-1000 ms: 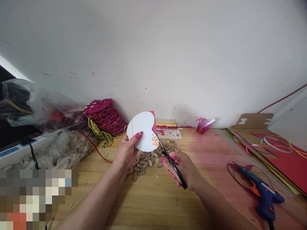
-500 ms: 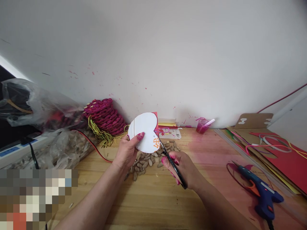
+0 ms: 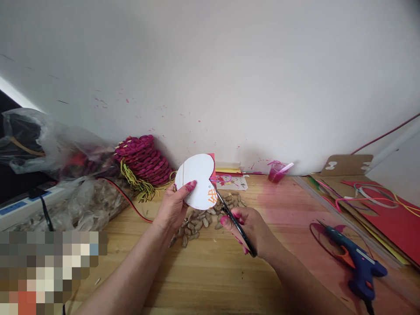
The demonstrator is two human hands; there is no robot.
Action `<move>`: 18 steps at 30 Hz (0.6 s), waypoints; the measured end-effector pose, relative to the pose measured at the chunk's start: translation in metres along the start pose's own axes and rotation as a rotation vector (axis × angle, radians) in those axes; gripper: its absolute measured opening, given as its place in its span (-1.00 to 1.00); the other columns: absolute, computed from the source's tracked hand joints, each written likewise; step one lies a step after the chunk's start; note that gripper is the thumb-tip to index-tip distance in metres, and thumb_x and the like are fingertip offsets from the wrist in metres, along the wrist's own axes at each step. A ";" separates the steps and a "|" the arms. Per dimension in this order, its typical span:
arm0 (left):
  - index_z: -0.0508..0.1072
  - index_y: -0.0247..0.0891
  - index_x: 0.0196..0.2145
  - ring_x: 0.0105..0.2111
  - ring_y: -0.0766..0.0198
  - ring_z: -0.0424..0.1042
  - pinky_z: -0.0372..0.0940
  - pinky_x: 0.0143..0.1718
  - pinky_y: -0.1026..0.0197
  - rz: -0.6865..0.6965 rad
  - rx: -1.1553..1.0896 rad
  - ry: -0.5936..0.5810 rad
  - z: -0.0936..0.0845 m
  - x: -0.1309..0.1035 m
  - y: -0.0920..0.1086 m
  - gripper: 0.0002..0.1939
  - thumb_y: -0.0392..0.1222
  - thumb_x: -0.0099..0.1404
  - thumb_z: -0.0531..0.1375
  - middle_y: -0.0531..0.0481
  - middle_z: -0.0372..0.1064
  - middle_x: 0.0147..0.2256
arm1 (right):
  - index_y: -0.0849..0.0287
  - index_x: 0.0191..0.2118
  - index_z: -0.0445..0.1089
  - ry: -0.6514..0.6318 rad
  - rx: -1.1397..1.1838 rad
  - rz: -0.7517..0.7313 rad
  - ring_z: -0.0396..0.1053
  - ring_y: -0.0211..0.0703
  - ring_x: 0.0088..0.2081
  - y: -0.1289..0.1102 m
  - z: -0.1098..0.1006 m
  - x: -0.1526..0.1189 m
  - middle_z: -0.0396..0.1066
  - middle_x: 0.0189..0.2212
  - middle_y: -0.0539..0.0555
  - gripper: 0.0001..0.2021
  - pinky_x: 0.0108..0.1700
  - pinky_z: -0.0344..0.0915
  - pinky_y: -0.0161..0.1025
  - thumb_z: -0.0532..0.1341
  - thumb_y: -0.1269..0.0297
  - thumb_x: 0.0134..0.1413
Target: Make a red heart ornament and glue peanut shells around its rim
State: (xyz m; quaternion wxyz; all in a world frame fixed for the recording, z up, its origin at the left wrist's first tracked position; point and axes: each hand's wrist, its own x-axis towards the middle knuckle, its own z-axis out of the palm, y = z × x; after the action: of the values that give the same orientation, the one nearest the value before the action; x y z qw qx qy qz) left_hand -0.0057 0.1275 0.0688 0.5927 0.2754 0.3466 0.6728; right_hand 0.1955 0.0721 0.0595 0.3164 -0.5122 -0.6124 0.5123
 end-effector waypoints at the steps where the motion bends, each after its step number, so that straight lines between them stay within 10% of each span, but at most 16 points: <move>1: 0.51 -0.36 -0.02 -0.26 0.08 0.61 0.54 -0.21 0.17 -0.002 0.005 -0.002 0.000 0.000 0.000 -0.38 -0.30 -0.09 0.49 -0.23 0.59 -0.15 | 0.10 -0.59 0.12 0.004 -0.008 0.002 0.05 -0.40 -0.78 0.000 0.000 0.000 0.03 -0.75 -0.19 -0.53 -0.76 0.01 -0.40 0.33 -0.04 0.04; 18: 0.48 -0.39 0.03 -0.30 0.07 0.62 0.55 -0.30 0.19 -0.046 0.031 -0.016 -0.001 0.000 0.000 -0.35 -0.33 -0.06 0.47 -0.25 0.59 -0.13 | 0.10 -0.59 0.12 0.012 -0.028 0.050 0.07 -0.37 -0.78 -0.008 0.000 -0.001 0.03 -0.77 -0.19 -0.53 -0.77 -0.01 -0.41 0.33 -0.08 0.01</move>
State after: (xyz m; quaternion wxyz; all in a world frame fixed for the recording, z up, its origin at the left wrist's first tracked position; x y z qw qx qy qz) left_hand -0.0059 0.1278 0.0681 0.6064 0.2818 0.3583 0.6515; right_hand 0.1933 0.0710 0.0676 0.3000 -0.5349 -0.6045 0.5084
